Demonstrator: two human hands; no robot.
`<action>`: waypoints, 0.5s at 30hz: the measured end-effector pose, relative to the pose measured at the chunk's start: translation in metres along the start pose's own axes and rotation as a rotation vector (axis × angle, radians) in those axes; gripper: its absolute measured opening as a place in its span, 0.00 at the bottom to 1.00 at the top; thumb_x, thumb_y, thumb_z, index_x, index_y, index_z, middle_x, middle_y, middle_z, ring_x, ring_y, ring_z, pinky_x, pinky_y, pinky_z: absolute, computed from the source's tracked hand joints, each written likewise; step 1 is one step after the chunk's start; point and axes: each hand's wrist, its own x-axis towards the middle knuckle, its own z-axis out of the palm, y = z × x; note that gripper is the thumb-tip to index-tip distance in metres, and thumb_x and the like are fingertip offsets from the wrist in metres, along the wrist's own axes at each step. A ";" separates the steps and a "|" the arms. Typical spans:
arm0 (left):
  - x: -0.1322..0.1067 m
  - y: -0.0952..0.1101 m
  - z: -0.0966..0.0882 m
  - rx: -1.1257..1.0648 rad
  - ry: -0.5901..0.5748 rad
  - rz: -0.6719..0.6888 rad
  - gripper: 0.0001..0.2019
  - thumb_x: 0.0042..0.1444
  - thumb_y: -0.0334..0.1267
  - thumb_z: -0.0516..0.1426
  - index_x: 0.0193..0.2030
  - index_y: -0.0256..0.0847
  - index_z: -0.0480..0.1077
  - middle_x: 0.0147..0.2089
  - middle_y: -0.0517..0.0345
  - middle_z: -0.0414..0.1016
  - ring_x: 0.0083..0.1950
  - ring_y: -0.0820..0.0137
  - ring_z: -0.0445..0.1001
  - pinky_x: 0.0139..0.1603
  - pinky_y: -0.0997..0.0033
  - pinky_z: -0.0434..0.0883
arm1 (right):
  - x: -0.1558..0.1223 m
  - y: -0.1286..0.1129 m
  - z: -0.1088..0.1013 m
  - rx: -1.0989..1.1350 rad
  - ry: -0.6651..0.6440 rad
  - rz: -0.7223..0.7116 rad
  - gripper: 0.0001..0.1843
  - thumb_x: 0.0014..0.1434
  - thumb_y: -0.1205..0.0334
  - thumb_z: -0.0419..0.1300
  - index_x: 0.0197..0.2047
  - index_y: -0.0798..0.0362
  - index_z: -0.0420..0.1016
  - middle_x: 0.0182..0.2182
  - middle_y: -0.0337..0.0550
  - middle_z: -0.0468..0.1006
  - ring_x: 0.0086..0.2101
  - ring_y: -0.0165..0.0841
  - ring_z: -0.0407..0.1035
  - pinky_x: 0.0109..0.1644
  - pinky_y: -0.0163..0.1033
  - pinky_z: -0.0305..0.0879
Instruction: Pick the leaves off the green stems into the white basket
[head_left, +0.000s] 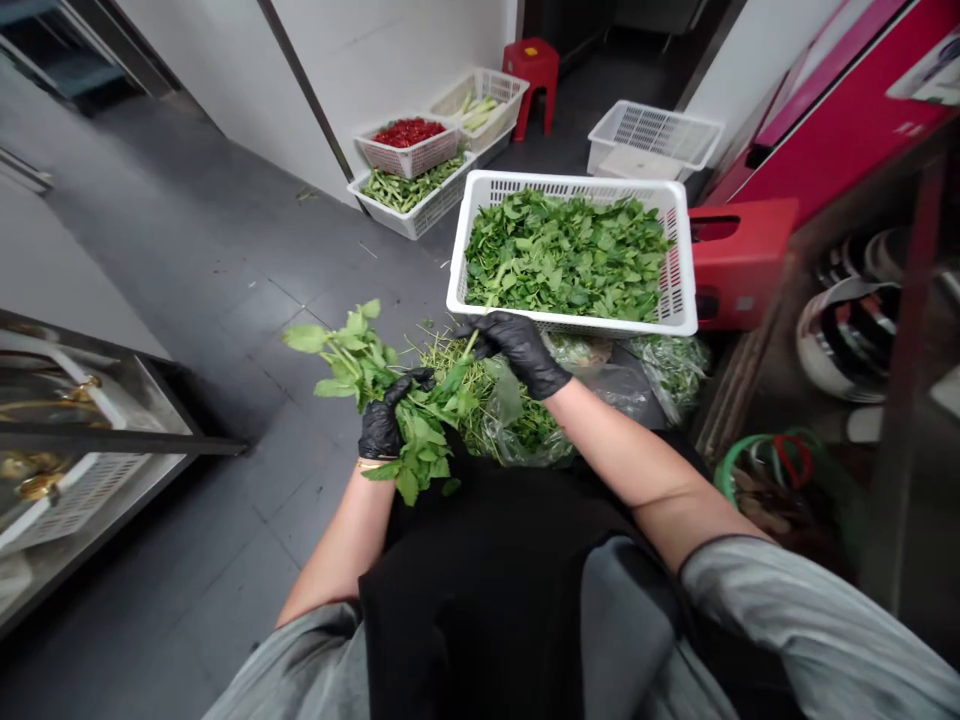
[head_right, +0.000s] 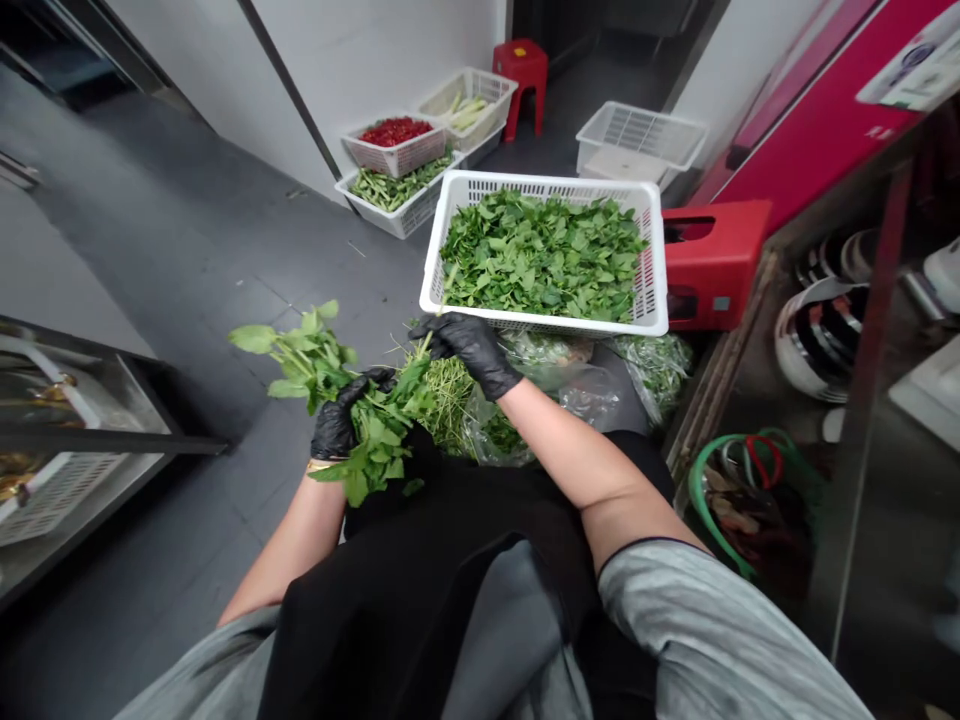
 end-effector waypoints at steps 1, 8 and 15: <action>0.000 0.001 -0.007 -0.007 -0.022 -0.018 0.18 0.39 0.45 0.72 0.35 0.37 0.83 0.43 0.44 0.86 0.55 0.45 0.81 0.57 0.49 0.77 | 0.003 -0.002 -0.010 0.007 0.077 0.001 0.24 0.56 0.41 0.67 0.36 0.57 0.83 0.30 0.45 0.84 0.23 0.26 0.71 0.29 0.32 0.70; -0.014 -0.007 -0.006 0.223 -0.130 0.080 0.18 0.40 0.47 0.74 0.38 0.42 0.83 0.41 0.50 0.85 0.46 0.55 0.82 0.51 0.57 0.78 | 0.004 0.002 -0.011 0.118 0.185 0.029 0.23 0.52 0.40 0.69 0.29 0.55 0.78 0.20 0.38 0.77 0.19 0.25 0.67 0.24 0.31 0.64; -0.019 -0.016 0.017 0.310 -0.168 0.172 0.19 0.34 0.44 0.76 0.35 0.43 0.82 0.39 0.51 0.84 0.44 0.56 0.82 0.55 0.50 0.76 | -0.026 -0.003 0.013 0.026 -0.045 0.095 0.24 0.54 0.39 0.68 0.32 0.56 0.78 0.22 0.36 0.77 0.16 0.22 0.61 0.18 0.29 0.53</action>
